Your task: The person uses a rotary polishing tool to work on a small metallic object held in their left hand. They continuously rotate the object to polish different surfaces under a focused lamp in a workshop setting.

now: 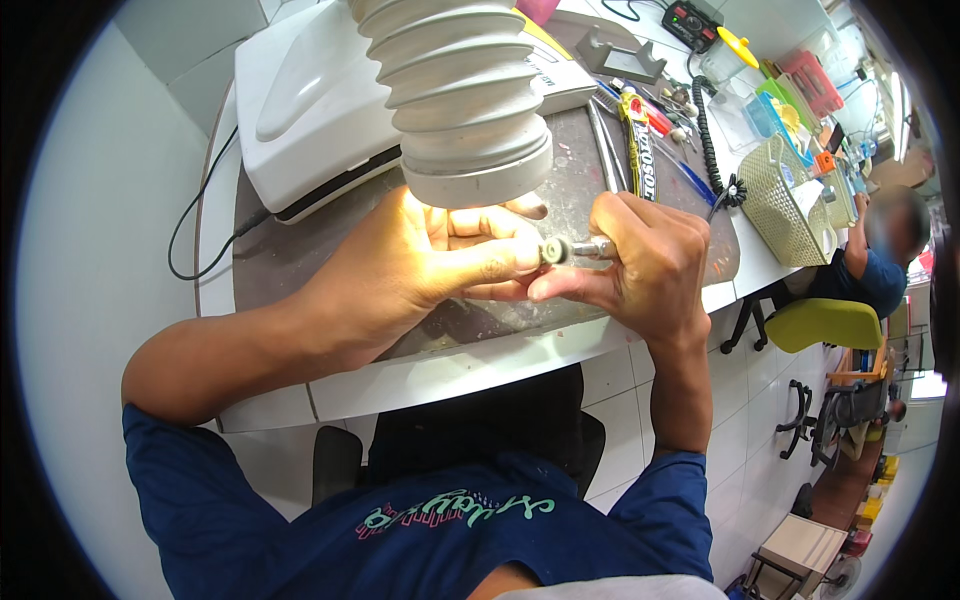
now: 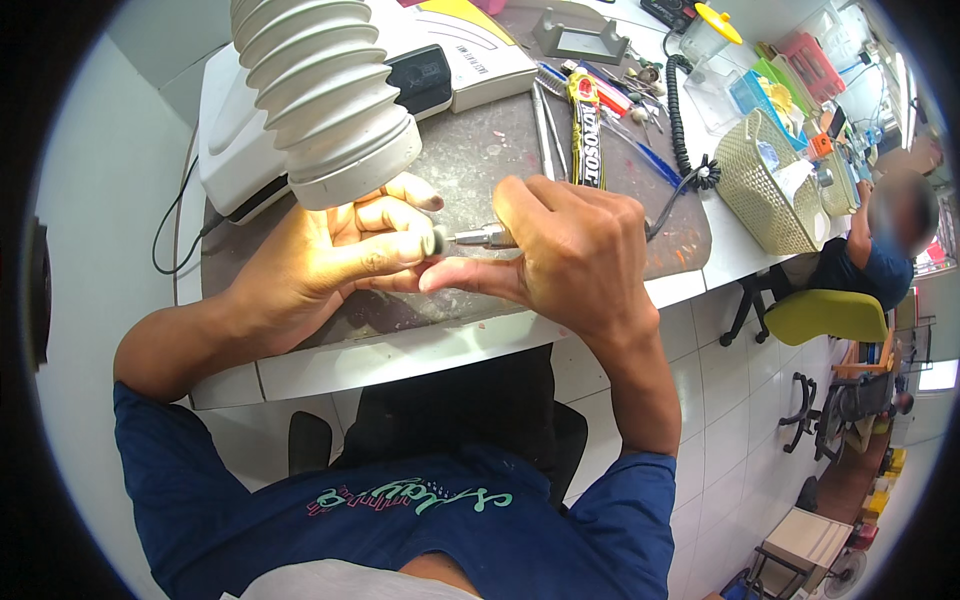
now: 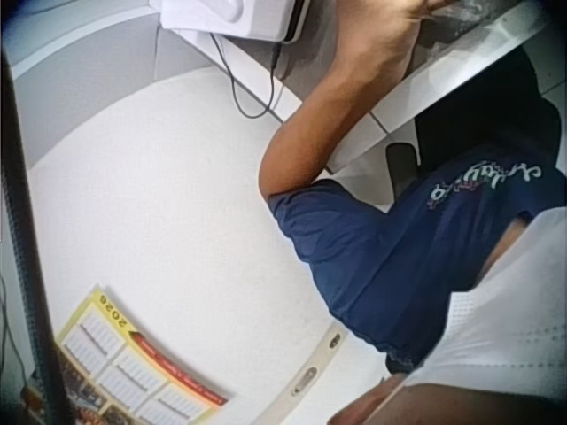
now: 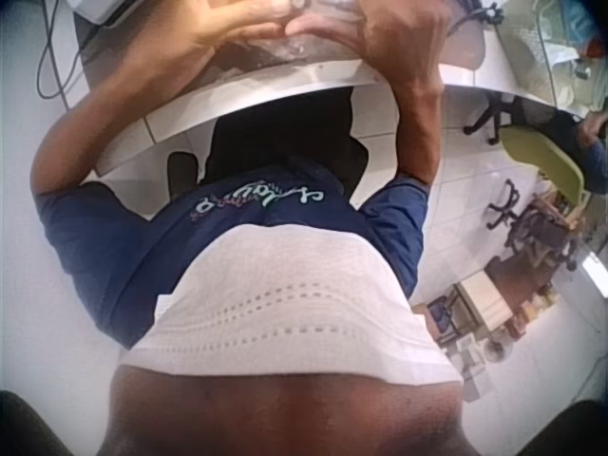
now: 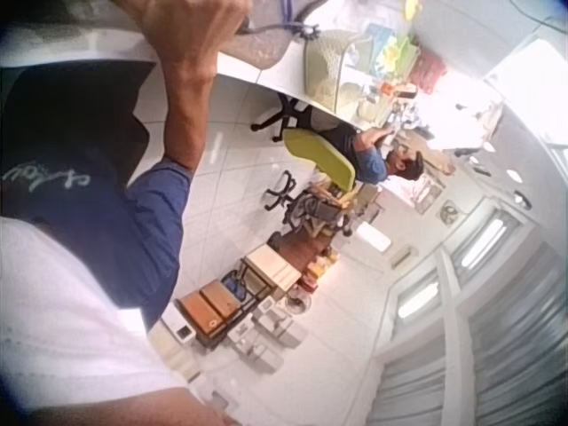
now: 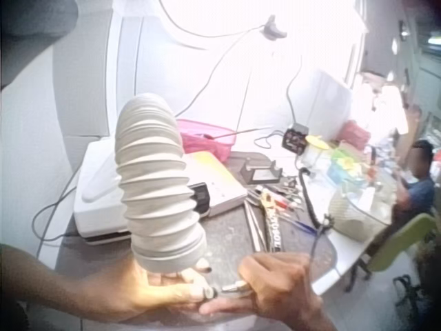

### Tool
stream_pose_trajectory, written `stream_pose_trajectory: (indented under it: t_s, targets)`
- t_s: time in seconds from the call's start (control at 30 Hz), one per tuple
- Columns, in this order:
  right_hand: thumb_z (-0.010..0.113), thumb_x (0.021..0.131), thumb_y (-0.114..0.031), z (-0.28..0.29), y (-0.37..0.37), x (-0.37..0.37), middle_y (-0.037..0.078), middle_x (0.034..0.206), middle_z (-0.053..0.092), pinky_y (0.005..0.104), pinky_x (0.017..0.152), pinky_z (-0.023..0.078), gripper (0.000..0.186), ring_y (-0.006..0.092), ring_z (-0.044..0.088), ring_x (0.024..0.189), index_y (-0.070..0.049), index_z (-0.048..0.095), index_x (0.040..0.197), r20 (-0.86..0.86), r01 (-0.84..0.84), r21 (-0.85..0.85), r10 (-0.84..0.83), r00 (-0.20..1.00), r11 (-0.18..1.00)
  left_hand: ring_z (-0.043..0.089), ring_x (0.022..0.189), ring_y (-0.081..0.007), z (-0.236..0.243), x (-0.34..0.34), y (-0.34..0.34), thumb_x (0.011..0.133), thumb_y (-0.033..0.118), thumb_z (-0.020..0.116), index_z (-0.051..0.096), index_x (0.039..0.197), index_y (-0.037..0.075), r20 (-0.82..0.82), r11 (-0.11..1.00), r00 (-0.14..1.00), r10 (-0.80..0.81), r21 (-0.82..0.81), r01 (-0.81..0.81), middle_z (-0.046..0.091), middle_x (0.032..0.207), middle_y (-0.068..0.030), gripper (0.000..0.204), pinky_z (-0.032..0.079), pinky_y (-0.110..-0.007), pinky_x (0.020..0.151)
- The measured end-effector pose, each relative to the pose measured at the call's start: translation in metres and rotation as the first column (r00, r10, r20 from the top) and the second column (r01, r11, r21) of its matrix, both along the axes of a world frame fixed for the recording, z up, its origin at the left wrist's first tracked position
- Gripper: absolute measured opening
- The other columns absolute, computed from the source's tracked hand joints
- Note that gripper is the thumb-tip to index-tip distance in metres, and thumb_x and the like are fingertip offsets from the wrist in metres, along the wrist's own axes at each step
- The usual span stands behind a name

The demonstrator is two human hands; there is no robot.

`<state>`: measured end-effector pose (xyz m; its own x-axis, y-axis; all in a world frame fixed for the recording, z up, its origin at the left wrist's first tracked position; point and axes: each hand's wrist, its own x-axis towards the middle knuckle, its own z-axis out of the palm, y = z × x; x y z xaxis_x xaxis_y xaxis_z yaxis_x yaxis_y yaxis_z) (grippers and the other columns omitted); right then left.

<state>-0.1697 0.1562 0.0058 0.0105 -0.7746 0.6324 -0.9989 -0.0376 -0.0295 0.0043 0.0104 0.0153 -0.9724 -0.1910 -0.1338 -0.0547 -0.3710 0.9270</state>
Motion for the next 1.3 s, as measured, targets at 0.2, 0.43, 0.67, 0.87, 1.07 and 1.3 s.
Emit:
stream_pose_trajectory:
  t_s: [0.2,0.43,0.67,0.87,1.07,1.3]
  targets:
    - [0.074,0.057,-0.068,0.000,0.000,-0.001,0.004,0.052,0.037,0.0315,0.042,0.033,0.069,0.0199,0.042,0.043,-0.006,0.043,0.062,0.021,0.048,-0.005,-0.048,0.999,0.999,0.062,0.093,-0.0130,0.002,0.000,0.004,0.093,0.010,0.063,0.048,0.126,-0.006,-0.001,1.000,1.000,0.028,-0.007,-0.028,0.059,0.103,-0.0076,0.039,0.054,-0.026,0.084]
    - [0.075,0.060,-0.064,0.000,0.006,-0.006,0.004,0.052,0.039,0.0314,0.043,0.032,0.064,0.0193,0.042,0.043,-0.006,0.047,0.063,0.026,0.096,-0.015,-0.096,0.995,0.995,0.064,0.094,-0.0142,-0.001,-0.003,0.001,0.096,0.009,0.058,0.053,0.120,-0.006,0.027,0.998,0.999,0.047,0.048,-0.048,0.061,0.103,-0.0105,0.029,0.055,-0.026,0.088]
    - [0.076,0.069,-0.054,0.015,-0.003,-0.010,0.004,0.056,0.049,0.0330,0.042,0.039,0.054,0.0209,0.053,0.045,-0.007,0.049,0.071,0.021,0.049,0.095,-0.051,0.998,0.994,0.064,0.095,-0.0159,0.003,-0.004,-0.002,0.095,0.007,0.060,0.054,0.117,-0.005,0.068,0.991,0.989,0.133,-0.012,-0.132,0.061,0.103,-0.0109,0.026,0.057,-0.026,0.086]
    - [0.074,0.076,-0.049,0.027,-0.030,-0.021,0.006,0.058,0.054,0.0345,0.044,0.041,0.047,0.0231,0.054,0.045,-0.007,0.052,0.075,0.007,-0.081,0.170,0.081,0.997,0.982,0.065,0.097,-0.0147,-0.012,-0.006,-0.006,0.086,0.001,0.070,0.059,0.110,-0.007,-0.047,0.954,0.960,0.275,-0.107,-0.278,0.067,0.109,-0.0108,0.027,0.058,-0.030,0.088]
    - [0.079,0.075,-0.042,0.021,-0.024,-0.019,0.005,0.055,0.052,0.0331,0.041,0.038,0.045,0.0202,0.050,0.043,-0.007,0.051,0.071,0.089,-0.041,0.193,0.024,0.996,0.980,0.064,0.095,-0.0133,-0.011,-0.005,-0.007,0.078,0.003,0.078,0.061,0.110,-0.004,0.046,0.936,0.957,0.287,-0.227,-0.270,0.070,0.104,-0.0078,0.037,0.053,-0.029,0.087]
    - [0.082,0.068,-0.031,0.017,-0.023,-0.014,0.006,0.055,0.044,0.0327,0.044,0.034,0.041,0.0228,0.044,0.045,-0.006,0.050,0.068,0.183,-0.020,0.167,-0.011,0.983,0.986,0.064,0.093,-0.0112,-0.015,-0.008,-0.002,0.073,0.011,0.085,0.064,0.108,0.000,0.001,0.939,0.949,0.315,-0.148,-0.312,0.071,0.101,-0.0062,0.042,0.051,-0.029,0.084]
